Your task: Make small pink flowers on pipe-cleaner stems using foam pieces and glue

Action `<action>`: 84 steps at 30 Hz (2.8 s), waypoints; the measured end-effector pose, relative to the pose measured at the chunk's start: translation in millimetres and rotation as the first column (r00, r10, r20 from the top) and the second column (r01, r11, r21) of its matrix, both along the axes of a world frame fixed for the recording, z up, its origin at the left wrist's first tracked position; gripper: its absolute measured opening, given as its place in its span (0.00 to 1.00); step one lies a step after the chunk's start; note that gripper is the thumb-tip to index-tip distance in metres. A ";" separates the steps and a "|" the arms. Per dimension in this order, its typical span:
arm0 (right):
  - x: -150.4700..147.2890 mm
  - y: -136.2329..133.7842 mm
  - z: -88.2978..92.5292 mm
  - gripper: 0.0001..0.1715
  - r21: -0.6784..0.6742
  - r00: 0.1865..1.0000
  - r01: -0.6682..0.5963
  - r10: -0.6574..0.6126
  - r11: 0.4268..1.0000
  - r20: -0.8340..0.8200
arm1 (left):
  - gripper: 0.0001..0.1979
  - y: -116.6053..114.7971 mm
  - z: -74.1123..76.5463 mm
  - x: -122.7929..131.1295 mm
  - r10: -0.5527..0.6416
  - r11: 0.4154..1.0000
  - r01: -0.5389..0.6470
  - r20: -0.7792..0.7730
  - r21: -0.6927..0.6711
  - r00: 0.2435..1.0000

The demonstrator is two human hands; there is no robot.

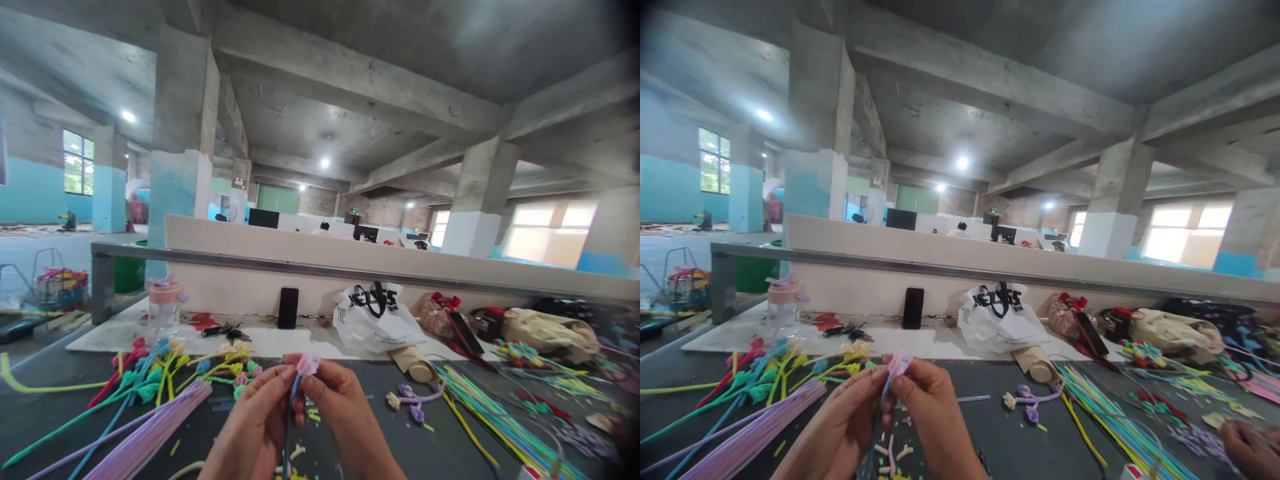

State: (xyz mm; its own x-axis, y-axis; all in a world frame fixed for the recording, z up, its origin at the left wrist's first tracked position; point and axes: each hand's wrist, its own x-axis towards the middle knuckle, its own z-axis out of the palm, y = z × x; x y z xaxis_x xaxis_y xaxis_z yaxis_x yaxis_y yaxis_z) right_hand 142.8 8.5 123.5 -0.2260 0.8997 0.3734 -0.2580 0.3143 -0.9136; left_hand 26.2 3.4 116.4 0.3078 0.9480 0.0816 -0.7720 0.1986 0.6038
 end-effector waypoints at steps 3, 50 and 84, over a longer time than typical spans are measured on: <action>0.9 -2.2 1.8 0.15 0.019 0.999 -0.035 0.035 0.999 0.002 | 0.13 0.2 7.5 -4.3 -0.072 0.997 0.073 -0.049 0.011 0.996; 65.3 -29.7 8.5 0.30 0.059 0.793 0.267 -0.254 0.962 0.554 | 0.03 1.5 -73.6 -42.0 -0.129 0.982 0.124 -0.023 -0.144 0.991; -5.5 -62.3 -106.3 0.34 0.232 0.067 0.214 -0.251 0.949 0.966 | 0.06 10.3 -82.9 -49.2 -0.050 0.998 0.048 -0.078 -0.034 0.996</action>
